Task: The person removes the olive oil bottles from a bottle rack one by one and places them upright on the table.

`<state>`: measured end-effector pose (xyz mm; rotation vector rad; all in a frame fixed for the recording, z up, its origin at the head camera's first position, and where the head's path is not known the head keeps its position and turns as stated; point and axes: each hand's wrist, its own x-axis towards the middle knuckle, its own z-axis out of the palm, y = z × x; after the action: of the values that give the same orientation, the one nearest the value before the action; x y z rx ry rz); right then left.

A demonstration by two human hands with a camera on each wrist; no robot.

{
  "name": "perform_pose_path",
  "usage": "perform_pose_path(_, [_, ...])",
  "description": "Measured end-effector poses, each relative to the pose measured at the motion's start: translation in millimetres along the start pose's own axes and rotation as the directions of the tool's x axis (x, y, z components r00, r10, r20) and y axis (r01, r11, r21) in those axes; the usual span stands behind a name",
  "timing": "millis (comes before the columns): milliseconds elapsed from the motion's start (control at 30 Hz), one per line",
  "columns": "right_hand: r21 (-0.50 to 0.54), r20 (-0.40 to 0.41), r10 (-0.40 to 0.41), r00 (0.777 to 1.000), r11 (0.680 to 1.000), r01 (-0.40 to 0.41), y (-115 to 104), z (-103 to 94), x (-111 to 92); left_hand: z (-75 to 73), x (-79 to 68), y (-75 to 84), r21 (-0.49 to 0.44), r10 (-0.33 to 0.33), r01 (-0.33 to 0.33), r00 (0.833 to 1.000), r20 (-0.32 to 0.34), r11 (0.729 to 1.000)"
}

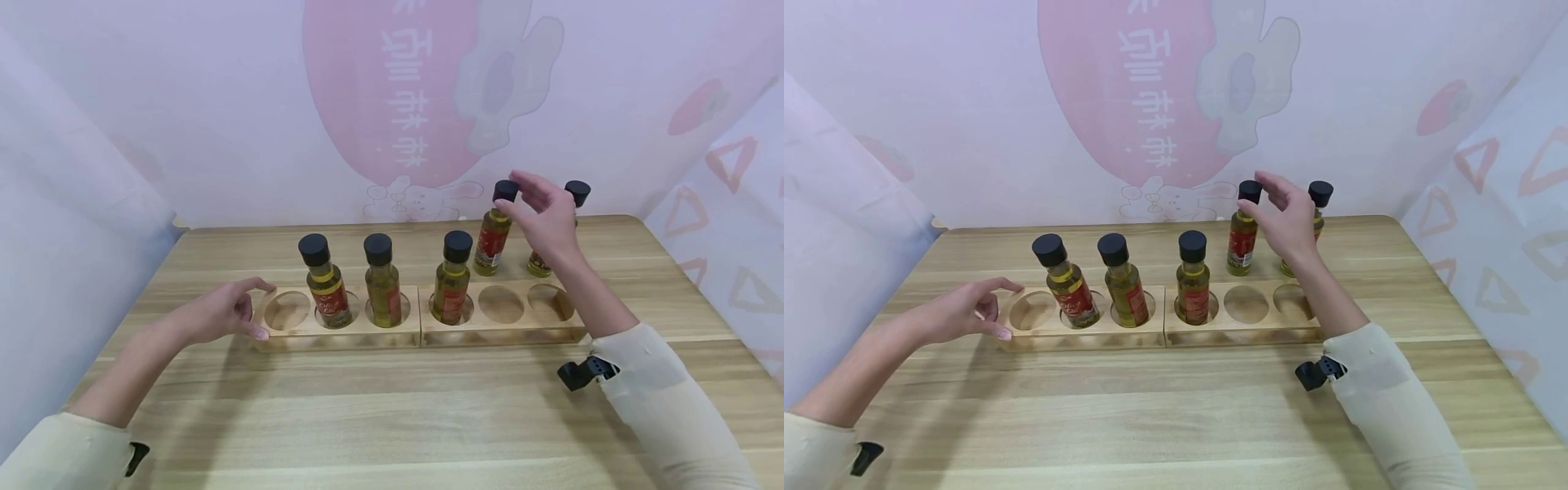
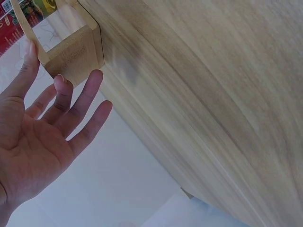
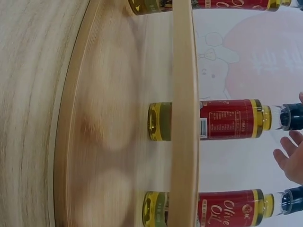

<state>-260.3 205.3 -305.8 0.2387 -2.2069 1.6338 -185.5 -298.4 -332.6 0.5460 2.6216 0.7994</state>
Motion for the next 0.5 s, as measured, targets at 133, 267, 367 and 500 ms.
perform_pose_path(133, [0.015,-0.030,-0.058,0.998,0.998,0.059,-4,-2.6,-3,-0.3,-0.1,-0.5,-0.001,0.001,-0.001,1.000,0.003,1.000])
perform_pose_path(267, [-0.007,-0.045,-0.135,0.990,0.991,0.135,-10,-4.8,-6,-0.7,-0.1,-0.9,-0.004,0.000,0.000,1.000,0.005,1.000])
perform_pose_path(367, [-0.039,-0.042,-0.203,0.978,0.979,0.201,-15,-4.8,-10,-1.1,-0.6,-1.3,-0.005,-0.003,0.003,1.000,0.004,1.000])
perform_pose_path(500, [-0.076,-0.036,-0.301,0.953,0.952,0.298,-21,-2.4,-17,-1.1,-1.1,-1.4,-0.008,-0.005,0.005,1.000,0.004,1.000])
